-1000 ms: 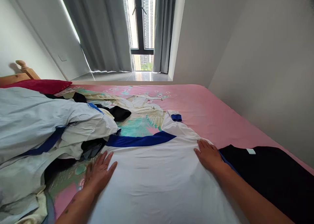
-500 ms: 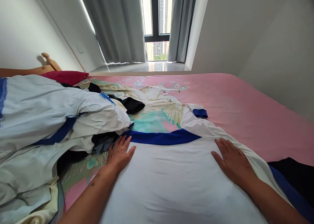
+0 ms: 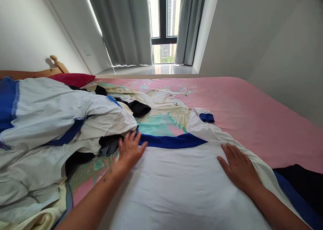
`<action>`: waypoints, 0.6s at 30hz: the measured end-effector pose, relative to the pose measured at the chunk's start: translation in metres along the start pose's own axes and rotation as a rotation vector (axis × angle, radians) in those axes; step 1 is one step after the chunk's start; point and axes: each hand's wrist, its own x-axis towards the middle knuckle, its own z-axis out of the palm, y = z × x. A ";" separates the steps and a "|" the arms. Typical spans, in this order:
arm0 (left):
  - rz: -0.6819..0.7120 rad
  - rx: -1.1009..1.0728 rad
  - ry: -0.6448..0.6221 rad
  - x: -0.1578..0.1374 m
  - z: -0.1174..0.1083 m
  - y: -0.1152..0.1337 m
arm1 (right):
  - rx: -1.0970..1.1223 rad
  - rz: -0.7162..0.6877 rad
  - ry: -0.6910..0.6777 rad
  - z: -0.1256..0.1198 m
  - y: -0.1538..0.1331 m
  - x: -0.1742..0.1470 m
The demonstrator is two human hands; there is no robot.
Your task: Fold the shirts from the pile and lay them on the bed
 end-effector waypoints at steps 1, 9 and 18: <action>0.151 -0.010 -0.003 -0.024 0.000 0.006 | 0.007 -0.001 -0.002 0.001 0.001 -0.001; 0.171 0.028 -0.224 -0.180 -0.012 -0.058 | 0.028 0.046 -0.162 -0.024 -0.011 -0.001; 0.261 -0.009 -0.216 -0.272 -0.034 -0.075 | 0.153 -0.309 -0.102 -0.063 -0.056 -0.191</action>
